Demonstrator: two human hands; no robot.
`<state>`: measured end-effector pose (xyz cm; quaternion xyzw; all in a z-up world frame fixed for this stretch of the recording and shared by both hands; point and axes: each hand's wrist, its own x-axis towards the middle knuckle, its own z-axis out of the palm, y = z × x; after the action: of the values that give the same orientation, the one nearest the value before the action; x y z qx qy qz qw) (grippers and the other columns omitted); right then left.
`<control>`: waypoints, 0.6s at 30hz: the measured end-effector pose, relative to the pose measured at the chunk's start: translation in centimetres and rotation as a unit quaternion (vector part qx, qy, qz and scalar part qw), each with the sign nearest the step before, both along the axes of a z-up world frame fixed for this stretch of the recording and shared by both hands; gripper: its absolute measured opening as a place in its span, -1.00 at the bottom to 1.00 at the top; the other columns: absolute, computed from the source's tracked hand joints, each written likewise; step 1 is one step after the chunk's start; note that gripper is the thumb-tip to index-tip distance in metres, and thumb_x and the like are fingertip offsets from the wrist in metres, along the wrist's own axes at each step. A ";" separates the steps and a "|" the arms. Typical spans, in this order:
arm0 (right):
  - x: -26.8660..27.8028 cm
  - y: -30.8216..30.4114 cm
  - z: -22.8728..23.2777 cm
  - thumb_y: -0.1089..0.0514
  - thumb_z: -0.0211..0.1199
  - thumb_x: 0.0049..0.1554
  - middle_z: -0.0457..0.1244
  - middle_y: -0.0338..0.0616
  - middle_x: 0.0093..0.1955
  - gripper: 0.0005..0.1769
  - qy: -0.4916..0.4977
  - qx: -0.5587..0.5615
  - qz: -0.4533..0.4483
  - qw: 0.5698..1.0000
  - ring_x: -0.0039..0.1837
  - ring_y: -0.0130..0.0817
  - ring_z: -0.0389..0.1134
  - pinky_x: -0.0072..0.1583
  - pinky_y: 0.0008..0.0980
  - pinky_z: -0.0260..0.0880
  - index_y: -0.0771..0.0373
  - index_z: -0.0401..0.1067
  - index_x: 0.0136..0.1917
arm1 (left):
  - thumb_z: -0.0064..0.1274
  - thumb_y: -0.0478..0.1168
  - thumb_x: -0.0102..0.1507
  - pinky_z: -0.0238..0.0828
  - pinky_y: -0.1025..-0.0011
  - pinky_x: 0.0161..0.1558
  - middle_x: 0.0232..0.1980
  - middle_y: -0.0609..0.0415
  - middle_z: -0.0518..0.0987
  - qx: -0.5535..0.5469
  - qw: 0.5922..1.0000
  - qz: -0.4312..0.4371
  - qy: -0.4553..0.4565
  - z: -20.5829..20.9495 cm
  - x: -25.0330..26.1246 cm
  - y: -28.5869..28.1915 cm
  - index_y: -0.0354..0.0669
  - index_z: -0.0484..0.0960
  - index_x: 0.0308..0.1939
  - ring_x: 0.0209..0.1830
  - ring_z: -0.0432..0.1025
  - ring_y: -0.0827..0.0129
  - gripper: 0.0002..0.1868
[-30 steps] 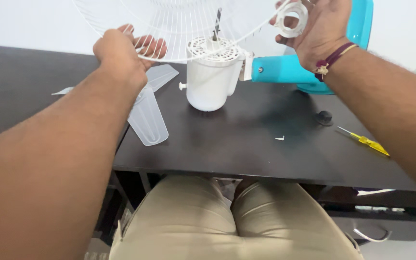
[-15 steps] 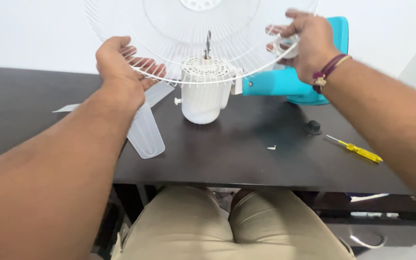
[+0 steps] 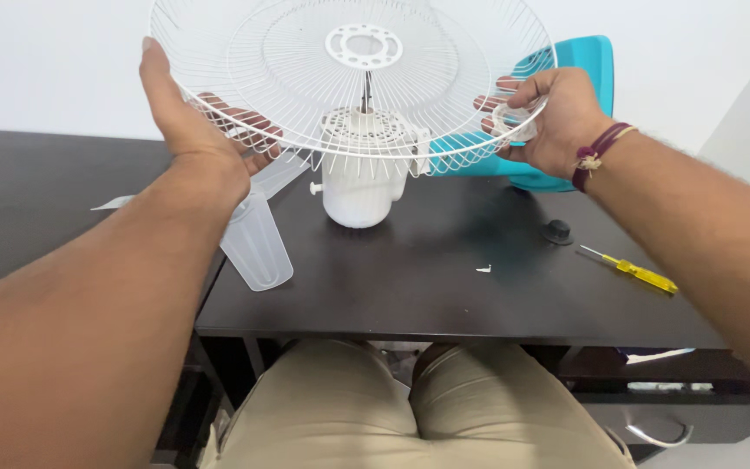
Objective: The person assembles a table fan by attaching the front wire cage to the motor housing and securing it with a plastic nut. The person then attaches the rear wire cage and secures it with a screwdriver.
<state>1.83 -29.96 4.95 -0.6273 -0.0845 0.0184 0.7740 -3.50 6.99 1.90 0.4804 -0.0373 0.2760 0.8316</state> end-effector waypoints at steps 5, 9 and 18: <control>-0.2 0.4 -0.5 0.20 0.01 -0.12 0.39 0.04 0.23 -0.36 0.009 0.000 -0.002 1.000 0.00 -0.22 0.38 0.14 -0.08 0.31 0.22 0.31 0.28 | -0.28 0.73 -0.09 0.55 -0.04 -0.06 0.27 -0.10 0.54 -0.026 1.000 -0.008 -0.009 -0.6 0.8 0.8 -0.01 0.47 0.37 0.14 0.46 0.05 0.22; -0.4 0.0 -0.6 0.16 0.02 -0.12 0.40 0.04 0.19 -0.39 0.004 0.018 -0.004 1.000 -0.02 -0.23 0.37 0.19 -0.07 0.35 0.25 0.36 0.24 | -0.20 0.74 -0.05 0.58 -0.20 0.17 0.47 -0.10 0.34 -0.032 0.992 -0.053 -0.107 -1.1 1.6 1.3 0.02 0.30 0.52 0.38 0.33 -0.05 0.26; -0.2 -0.4 -0.7 0.02 0.04 -0.13 0.40 -0.01 0.09 -0.43 0.017 0.077 0.000 0.997 0.03 -0.18 0.39 0.19 -0.08 0.37 0.28 0.43 0.12 | -0.11 0.71 -0.10 0.41 -0.59 0.20 0.53 -0.08 0.18 -0.060 0.990 -0.068 -0.105 -0.4 1.2 0.6 0.14 0.15 0.55 0.44 0.17 -0.20 0.28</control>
<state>1.63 -30.41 4.28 -0.5656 -0.0727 0.0230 0.8212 -2.27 7.60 1.47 0.3943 -0.1403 0.2690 0.8675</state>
